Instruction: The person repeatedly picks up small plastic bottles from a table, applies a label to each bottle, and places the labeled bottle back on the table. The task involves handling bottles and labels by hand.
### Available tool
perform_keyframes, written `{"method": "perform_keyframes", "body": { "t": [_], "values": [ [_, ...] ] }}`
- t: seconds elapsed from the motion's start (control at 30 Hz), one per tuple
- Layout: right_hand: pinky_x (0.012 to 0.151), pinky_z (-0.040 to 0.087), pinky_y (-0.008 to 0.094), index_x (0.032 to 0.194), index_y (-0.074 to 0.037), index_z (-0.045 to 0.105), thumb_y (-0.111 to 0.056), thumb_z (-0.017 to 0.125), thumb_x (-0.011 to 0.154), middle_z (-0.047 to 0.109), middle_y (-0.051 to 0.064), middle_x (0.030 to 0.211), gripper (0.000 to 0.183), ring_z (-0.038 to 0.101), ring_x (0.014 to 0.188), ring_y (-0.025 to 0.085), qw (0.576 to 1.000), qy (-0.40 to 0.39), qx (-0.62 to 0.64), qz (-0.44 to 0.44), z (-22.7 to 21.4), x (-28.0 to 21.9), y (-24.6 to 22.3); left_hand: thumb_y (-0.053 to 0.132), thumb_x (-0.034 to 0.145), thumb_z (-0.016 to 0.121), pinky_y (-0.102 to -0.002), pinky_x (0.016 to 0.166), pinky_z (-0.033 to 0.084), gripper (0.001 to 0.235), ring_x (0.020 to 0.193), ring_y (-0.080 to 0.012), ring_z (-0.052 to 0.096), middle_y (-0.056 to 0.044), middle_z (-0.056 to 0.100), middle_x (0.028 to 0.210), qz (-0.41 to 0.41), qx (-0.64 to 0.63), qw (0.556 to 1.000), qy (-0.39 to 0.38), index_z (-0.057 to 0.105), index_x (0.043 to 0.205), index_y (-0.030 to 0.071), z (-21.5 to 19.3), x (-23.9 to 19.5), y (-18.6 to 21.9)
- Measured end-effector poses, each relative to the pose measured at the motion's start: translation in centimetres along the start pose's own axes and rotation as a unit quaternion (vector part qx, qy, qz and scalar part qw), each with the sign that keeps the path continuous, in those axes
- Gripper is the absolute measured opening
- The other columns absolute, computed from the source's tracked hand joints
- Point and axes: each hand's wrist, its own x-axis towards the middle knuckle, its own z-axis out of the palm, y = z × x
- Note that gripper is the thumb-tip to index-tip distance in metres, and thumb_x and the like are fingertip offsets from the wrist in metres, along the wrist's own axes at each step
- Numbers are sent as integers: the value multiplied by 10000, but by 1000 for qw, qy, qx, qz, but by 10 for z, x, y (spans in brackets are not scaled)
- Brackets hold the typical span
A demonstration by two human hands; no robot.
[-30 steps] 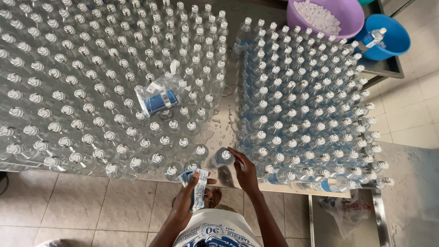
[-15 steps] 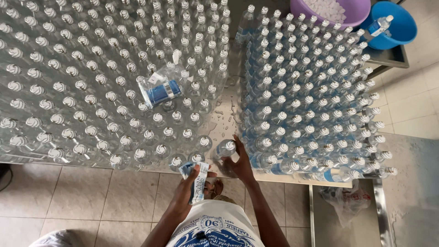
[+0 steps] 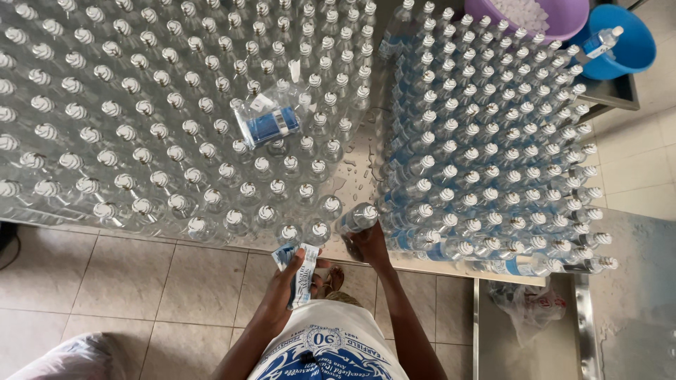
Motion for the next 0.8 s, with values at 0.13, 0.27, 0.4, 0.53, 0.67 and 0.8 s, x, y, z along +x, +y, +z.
{"method": "perform_keyframes", "body": {
  "t": [0.13, 0.27, 0.4, 0.53, 0.67, 0.8],
  "values": [
    [1057, 590, 422, 1507, -74, 507, -139, 889, 829, 751, 148, 1359, 780, 723, 1291, 305, 1000, -6, 20, 18, 2, -5, -16, 360, 1062, 594, -342, 581, 504, 457, 687, -247, 657, -249, 823, 1119, 21, 12, 1000, -8, 656, 1337, -1, -6, -6, 3],
    [1148, 514, 458, 1572, -56, 437, -170, 802, 858, 642, 187, 1472, 811, 625, 1394, 335, 999, 30, 7, -33, -1, -17, -34, 372, 1054, 600, -334, 588, 498, 484, 699, -242, 659, -242, 815, 1132, 8, 6, 1000, -14, 655, 1355, -3, -14, -8, 3],
    [1305, 391, 570, 1716, -96, 174, -462, 832, 886, 340, 248, 1735, 1121, 397, 1591, 433, 968, 66, -4, -242, -26, -48, -89, 375, 1052, 602, -345, 592, 501, 481, 694, -240, 639, -256, 826, 1146, -2, 12, 1000, 0, 683, 1314, -21, -12, -19, 13],
    [1221, 490, 552, 1602, -174, 496, -356, 596, 1087, 472, 108, 1659, 554, 416, 1525, 303, 922, -46, -301, -240, -61, -39, -136, 348, 1059, 606, -365, 576, 488, 462, 683, -267, 629, -284, 811, 1130, -11, -8, 1000, 0, 649, 1338, -17, -18, -18, 11],
    [823, 627, 422, 1407, -165, 633, -116, 850, 929, 553, 40, 1374, 528, 550, 1303, 249, 857, -102, -394, -315, -81, -3, -147, 387, 1013, 641, -388, 738, 525, 640, 847, -259, 677, -212, 811, 1150, -63, 1, 998, 20, 601, 1535, 18, -21, -7, -1],
    [707, 672, 413, 1387, -124, 579, -89, 864, 925, 497, 89, 1349, 544, 557, 1267, 300, 811, -110, -466, -337, -92, 57, -152, 361, 1071, 577, -384, 630, 463, 536, 728, -281, 611, -287, 813, 1151, -56, -22, 997, -39, 708, 1334, -87, -11, -2, -7]
  ]
}}
